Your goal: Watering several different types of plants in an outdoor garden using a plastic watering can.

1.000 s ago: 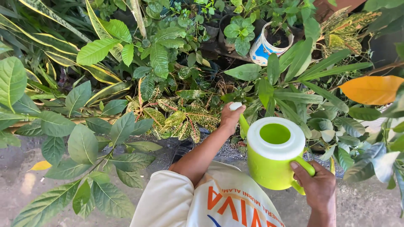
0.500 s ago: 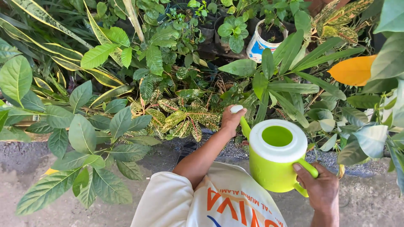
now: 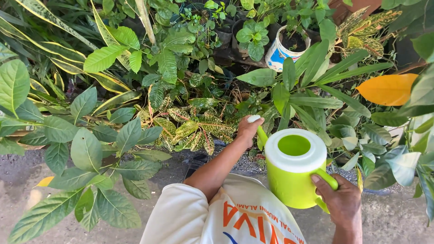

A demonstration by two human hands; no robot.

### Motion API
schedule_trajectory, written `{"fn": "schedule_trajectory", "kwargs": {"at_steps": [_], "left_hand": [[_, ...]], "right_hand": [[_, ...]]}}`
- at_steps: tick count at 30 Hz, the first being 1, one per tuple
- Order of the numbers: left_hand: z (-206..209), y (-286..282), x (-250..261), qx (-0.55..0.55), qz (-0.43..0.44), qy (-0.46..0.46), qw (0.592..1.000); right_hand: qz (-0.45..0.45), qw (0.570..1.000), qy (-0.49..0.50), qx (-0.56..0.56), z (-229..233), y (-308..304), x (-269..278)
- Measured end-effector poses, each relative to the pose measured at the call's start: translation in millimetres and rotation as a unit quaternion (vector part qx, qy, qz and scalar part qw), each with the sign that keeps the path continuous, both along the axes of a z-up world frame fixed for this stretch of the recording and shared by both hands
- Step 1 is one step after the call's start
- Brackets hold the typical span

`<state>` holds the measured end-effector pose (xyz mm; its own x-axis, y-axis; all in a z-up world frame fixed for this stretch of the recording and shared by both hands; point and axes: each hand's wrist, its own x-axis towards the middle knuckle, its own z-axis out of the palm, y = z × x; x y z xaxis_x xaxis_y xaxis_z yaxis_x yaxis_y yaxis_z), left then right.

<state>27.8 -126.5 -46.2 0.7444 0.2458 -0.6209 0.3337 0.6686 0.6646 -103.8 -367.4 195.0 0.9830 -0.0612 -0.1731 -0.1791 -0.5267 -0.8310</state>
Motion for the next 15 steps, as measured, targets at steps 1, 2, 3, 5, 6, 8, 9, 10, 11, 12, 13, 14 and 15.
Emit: {"fn": "schedule_trajectory", "kwargs": {"at_steps": [1, 2, 3, 5, 6, 8, 9, 10, 11, 12, 13, 14, 15], "left_hand": [[-4, 2, 4, -0.002, 0.0, 0.001, 1.0], [-7, 3, 7, -0.013, -0.007, 0.004, 1.0], [-11, 5, 10, -0.023, -0.015, 0.007, 1.0], [-17, 7, 17, -0.03, -0.017, 0.011, 0.999], [-19, 8, 19, -0.036, -0.02, 0.014, 0.999], [-25, 10, 23, -0.056, -0.023, 0.02, 0.998], [-27, 10, 25, -0.074, -0.026, 0.024, 0.997], [-25, 12, 25, -0.074, -0.027, 0.027, 0.997], [-23, 13, 24, -0.075, -0.037, 0.034, 0.996], [-22, 16, 24, -0.075, -0.047, 0.041, 0.995], [-23, 16, 25, -0.076, -0.046, 0.042, 0.995], [-23, 16, 25, -0.063, -0.053, 0.038, 0.996], [-24, 15, 25, -0.05, -0.061, 0.035, 0.996]], "right_hand": [[0.0, 1.0, 0.001, -0.002, 2, 5, 3], [0.001, 1.0, -0.003, -0.007, 4, 10, 5], [0.001, 1.0, -0.007, -0.013, 7, 16, 8], [-0.008, 1.0, 0.006, -0.027, 5, 19, 15], [-0.02, 0.999, 0.018, -0.04, 4, 20, 17], [-0.01, 0.999, 0.008, -0.053, 11, 32, 20], [0.001, 0.998, -0.005, -0.065, 15, 37, 21], [0.0, 0.998, -0.002, -0.065, 15, 39, 22], [-0.007, 0.998, 0.006, -0.07, 16, 41, 21], [-0.013, 0.997, 0.013, -0.073, 15, 43, 22], [-0.012, 0.997, 0.014, -0.074, 16, 45, 23], [-0.006, 0.997, 0.001, -0.077, 17, 46, 22], [0.0, 0.997, -0.011, -0.081, 18, 47, 22]]}}
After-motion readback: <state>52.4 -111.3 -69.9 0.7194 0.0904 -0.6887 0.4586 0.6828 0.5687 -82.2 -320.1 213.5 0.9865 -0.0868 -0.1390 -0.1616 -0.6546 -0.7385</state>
